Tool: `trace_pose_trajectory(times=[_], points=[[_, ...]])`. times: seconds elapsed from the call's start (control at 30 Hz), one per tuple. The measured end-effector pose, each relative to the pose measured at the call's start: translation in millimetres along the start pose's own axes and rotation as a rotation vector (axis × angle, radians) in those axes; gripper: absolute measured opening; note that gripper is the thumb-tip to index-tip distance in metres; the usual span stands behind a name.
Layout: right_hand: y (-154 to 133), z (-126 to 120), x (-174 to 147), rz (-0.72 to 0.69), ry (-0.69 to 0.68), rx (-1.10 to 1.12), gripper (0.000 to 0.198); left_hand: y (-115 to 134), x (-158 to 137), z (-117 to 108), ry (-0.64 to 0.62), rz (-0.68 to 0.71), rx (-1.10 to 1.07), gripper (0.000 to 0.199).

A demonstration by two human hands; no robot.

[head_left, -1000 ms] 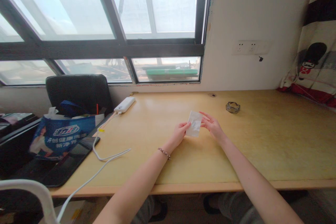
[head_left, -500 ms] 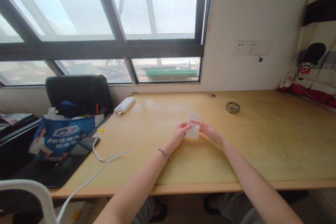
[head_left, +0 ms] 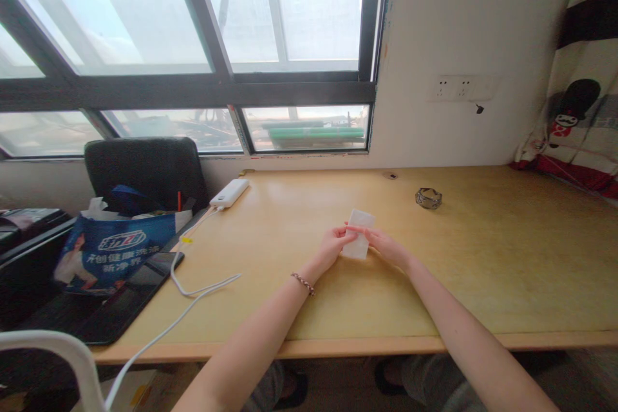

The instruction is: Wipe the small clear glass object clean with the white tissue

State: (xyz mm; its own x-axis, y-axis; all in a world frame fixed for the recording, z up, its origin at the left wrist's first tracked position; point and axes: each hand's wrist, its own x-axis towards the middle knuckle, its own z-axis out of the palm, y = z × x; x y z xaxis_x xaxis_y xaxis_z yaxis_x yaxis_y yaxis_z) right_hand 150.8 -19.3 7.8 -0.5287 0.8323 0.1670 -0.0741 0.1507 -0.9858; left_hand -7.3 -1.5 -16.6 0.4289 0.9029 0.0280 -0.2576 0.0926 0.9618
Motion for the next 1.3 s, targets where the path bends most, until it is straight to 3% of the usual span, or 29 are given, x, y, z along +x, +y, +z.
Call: trace_pose_trajectory(times=[0.43,0.7,0.83,0.97,1.13,1.3], points=[[5.7,-9.7,3.0,-0.002,0.186,0.046,0.046,6.4,-1.7,2.6,0.028,-0.023,0.025,0.043],[3.9,-13.8,4.1,-0.009,0.301,0.241,0.044,12.8,-5.2,6.0,-0.082,0.012,0.003,0.09],[2.8,-15.0,3.8,0.021,0.311,0.328,0.046,12.9,-9.4,6.5,-0.145,-0.014,0.019,0.068],[3.7,-12.2,2.7,0.087,0.208,0.369,0.051,10.3,-12.3,6.9,-0.185,-0.082,0.003,0.043],[7.7,-9.7,1.3,0.153,0.118,0.321,0.055,10.9,-11.9,7.5,-0.197,-0.065,-0.036,0.038],[8.7,-10.1,1.9,0.139,0.12,0.263,0.053,12.2,-10.6,7.2,-0.189,-0.071,-0.044,0.035]])
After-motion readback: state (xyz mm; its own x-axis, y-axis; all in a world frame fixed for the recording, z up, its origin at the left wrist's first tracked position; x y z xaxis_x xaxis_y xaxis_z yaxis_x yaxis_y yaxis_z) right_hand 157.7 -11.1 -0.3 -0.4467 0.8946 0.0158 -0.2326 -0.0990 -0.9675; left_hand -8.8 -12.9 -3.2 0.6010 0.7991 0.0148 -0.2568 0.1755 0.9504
